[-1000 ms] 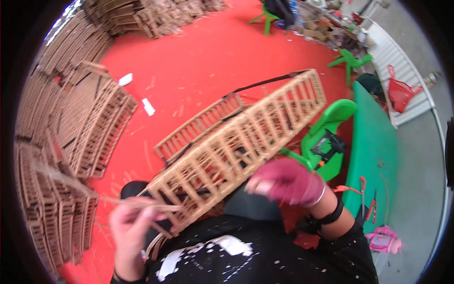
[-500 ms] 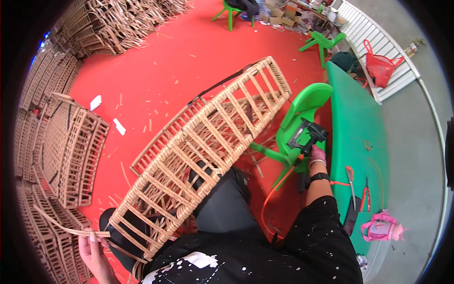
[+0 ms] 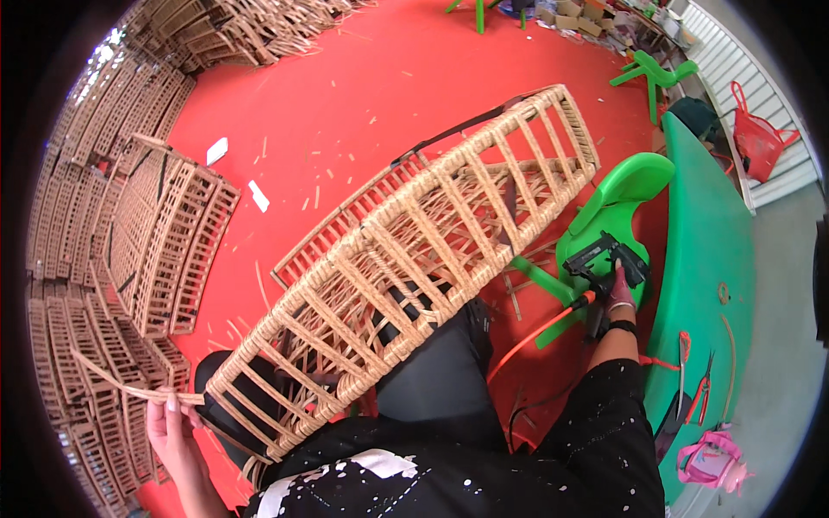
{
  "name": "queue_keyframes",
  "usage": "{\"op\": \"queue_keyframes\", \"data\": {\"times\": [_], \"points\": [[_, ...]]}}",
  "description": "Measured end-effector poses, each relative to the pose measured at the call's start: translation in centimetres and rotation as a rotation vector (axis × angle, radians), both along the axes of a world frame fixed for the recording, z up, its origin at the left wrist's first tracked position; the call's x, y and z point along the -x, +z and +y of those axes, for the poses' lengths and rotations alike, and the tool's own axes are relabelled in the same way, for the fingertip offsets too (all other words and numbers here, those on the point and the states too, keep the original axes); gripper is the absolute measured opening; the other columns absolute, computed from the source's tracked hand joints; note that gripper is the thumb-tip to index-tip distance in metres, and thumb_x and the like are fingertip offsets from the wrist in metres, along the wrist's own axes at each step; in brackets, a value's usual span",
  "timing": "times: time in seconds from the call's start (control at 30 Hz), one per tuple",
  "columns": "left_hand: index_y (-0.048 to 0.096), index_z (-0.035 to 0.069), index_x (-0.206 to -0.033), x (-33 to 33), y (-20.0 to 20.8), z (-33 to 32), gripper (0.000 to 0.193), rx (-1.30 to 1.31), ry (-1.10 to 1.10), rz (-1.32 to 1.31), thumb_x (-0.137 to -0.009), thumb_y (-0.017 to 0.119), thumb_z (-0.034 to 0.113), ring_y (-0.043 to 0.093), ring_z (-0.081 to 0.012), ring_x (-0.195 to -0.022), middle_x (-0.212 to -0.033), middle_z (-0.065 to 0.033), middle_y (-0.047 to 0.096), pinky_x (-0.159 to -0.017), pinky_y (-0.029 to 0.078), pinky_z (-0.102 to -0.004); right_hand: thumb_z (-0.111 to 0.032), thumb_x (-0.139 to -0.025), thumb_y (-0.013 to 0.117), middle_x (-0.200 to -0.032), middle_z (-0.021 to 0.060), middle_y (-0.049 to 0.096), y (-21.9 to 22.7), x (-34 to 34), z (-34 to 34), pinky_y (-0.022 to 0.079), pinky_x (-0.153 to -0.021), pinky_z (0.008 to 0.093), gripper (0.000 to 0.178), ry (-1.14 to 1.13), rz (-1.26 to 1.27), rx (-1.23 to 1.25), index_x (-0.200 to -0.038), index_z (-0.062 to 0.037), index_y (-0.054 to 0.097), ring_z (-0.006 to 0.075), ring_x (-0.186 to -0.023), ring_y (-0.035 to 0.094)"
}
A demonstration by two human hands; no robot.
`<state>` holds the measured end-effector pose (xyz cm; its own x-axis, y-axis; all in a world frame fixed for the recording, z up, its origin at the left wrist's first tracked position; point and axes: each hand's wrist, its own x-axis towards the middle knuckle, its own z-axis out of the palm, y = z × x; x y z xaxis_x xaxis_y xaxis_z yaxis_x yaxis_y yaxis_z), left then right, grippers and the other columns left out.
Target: The recorder is weaving rattan strips onto a metal furniture frame and securing them with tools.
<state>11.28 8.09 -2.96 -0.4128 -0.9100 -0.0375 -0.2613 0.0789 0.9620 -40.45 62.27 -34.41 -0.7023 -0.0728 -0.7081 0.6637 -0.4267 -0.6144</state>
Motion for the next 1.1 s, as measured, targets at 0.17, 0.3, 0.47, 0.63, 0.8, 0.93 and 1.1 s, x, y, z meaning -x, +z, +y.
{"op": "queue_keyframes", "data": {"times": [0.17,0.3,0.47,0.63,0.8,0.93,1.1], "points": [[0.056,0.003,-0.102,0.0,0.5,0.1,0.016,-0.015,-0.011,-0.009,-0.095,0.056,0.017,0.049,-0.0074,-0.061,-0.072,0.0012,0.052,-0.055,0.039,-0.0205,-0.036,-0.084,0.068,-0.089,0.0066,0.063,-2.5,0.0,0.5,0.050,-0.082,0.0371,0.034,0.026,0.195,-0.079,-0.100,-0.0073,0.061,0.0229,-0.082,0.060],[0.059,0.001,-0.101,-0.9,1.0,0.1,0.014,-0.045,-0.047,-0.011,-0.095,0.056,0.013,0.055,-0.0093,-0.066,-0.079,-0.0022,0.059,-0.061,0.045,-0.0227,-0.025,-0.088,0.064,-0.086,0.0023,0.062,-2.7,0.5,0.1,0.047,-0.081,0.0310,0.019,0.007,0.219,0.136,-0.096,-0.0076,0.060,0.0176,-0.082,0.059],[0.060,-0.002,-0.107,-1.5,1.8,-0.6,0.017,-0.069,-0.202,0.049,-0.091,0.060,0.005,0.058,-0.0081,-0.073,-0.087,-0.0047,0.065,-0.065,0.047,-0.0217,-0.022,-0.087,0.066,-0.076,-0.0006,0.061,2.4,-4.3,-4.3,0.047,-0.063,0.0254,0.015,0.017,0.356,-0.134,-0.094,-0.0084,0.062,0.0126,-0.066,0.057],[0.060,-0.002,-0.105,-1.0,1.7,-1.4,0.017,-0.064,-0.246,0.095,-0.090,0.062,0.005,0.057,-0.0075,-0.072,-0.084,-0.0039,0.064,-0.065,0.046,-0.0211,-0.021,-0.088,0.064,-0.065,-0.0033,0.050,11.4,-10.5,-9.8,0.039,-0.053,0.0252,0.019,0.103,0.282,-0.215,-0.103,-0.0097,0.063,0.0100,-0.056,0.048],[0.068,0.000,-0.092,-1.3,1.6,-3.6,0.014,0.087,-0.429,-0.076,-0.082,0.071,0.009,0.055,-0.0035,-0.065,-0.080,0.0003,0.065,-0.058,0.044,-0.0201,-0.022,-0.088,0.064,-0.061,-0.0031,0.046,21.5,-15.1,-14.6,0.038,-0.047,0.0267,0.034,0.339,0.365,-0.382,-0.118,-0.0069,0.058,0.0105,-0.050,0.045],[0.069,0.003,-0.096,-1.7,0.9,-5.0,0.017,0.133,-0.517,-0.054,-0.081,0.072,0.012,0.055,-0.0054,-0.063,-0.075,0.0007,0.065,-0.057,0.044,-0.0217,-0.015,-0.086,0.062,-0.060,-0.0009,0.048,29.3,-18.9,-17.4,0.036,-0.045,0.0261,0.041,0.583,0.555,-0.528,-0.124,-0.0021,0.053,0.0116,-0.046,0.044],[0.068,0.003,-0.096,-1.7,0.1,-6.2,0.017,0.202,-0.587,0.046,-0.082,0.071,0.013,0.056,-0.0080,-0.063,-0.077,-0.0020,0.066,-0.058,0.045,-0.0229,-0.008,-0.083,0.061,-0.063,0.0031,0.052,38.4,-24.1,-21.2,0.039,-0.044,0.0259,0.045,0.808,0.729,-0.646,-0.125,0.0041,0.051,0.0119,-0.046,0.048]]}}
